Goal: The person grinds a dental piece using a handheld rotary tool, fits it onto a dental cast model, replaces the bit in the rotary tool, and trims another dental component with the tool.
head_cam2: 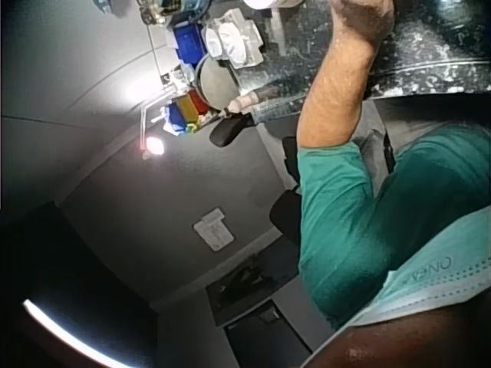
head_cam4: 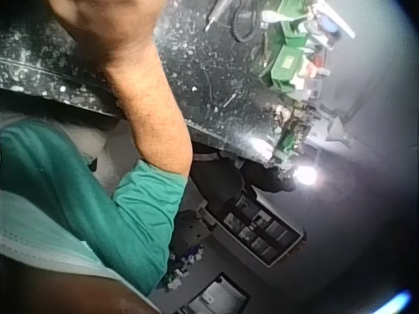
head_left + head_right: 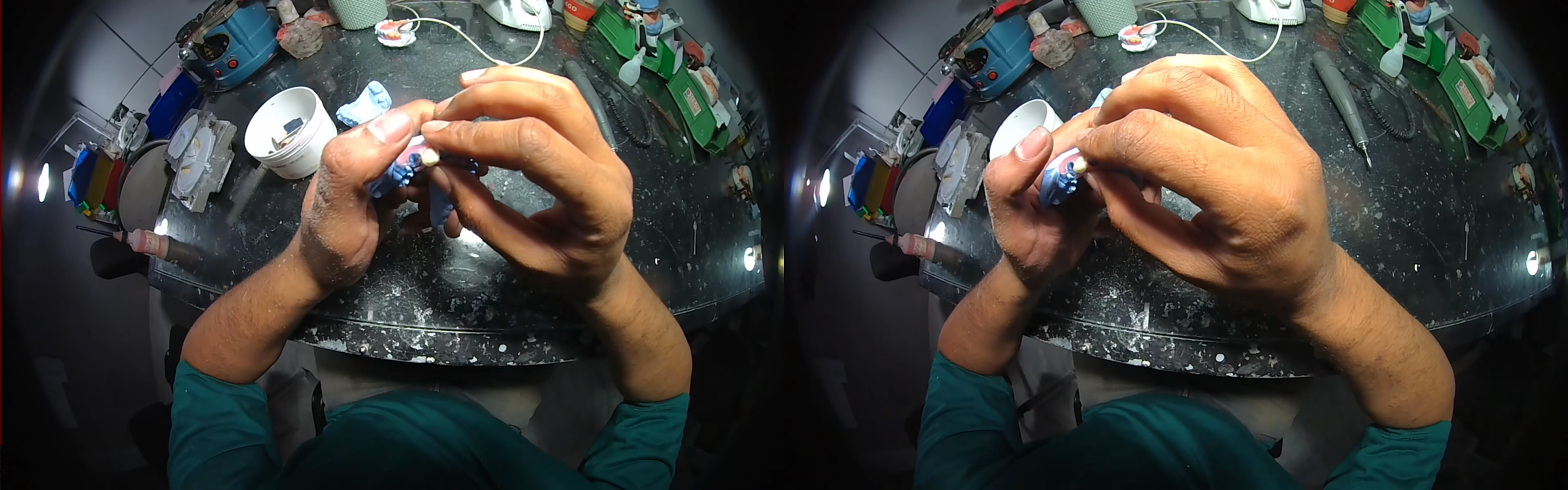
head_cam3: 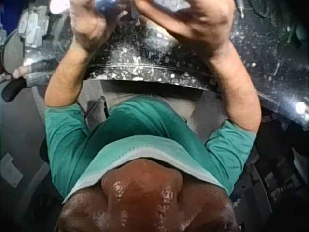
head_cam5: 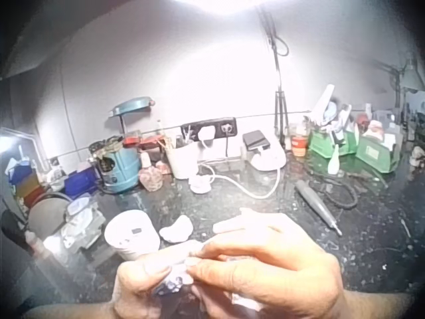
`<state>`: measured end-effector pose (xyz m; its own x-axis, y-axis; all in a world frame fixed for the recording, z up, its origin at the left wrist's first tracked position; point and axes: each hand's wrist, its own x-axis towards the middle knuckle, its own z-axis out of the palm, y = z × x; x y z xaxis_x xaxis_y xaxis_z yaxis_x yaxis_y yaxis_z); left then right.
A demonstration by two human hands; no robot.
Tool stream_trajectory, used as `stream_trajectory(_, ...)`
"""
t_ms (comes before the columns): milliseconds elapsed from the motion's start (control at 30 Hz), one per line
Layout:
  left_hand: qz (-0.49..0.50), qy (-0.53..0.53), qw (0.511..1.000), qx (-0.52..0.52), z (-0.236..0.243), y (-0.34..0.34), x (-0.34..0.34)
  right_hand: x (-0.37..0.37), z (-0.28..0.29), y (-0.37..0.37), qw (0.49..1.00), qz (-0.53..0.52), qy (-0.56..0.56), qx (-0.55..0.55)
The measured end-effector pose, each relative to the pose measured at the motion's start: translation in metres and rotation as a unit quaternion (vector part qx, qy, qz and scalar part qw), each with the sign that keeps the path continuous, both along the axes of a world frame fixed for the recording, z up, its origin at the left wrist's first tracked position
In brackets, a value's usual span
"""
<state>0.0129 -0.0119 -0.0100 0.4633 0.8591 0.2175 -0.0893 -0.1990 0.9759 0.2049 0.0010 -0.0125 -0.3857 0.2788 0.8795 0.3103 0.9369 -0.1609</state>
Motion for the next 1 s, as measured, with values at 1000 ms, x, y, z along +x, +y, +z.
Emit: stream_trajectory(1000, 0.049, 0.048, 0.997, 0.025, 0.004, -0.009, 0.003, -0.003, -0.003, -0.009, 0.996, -0.078, -0.029, 0.021)
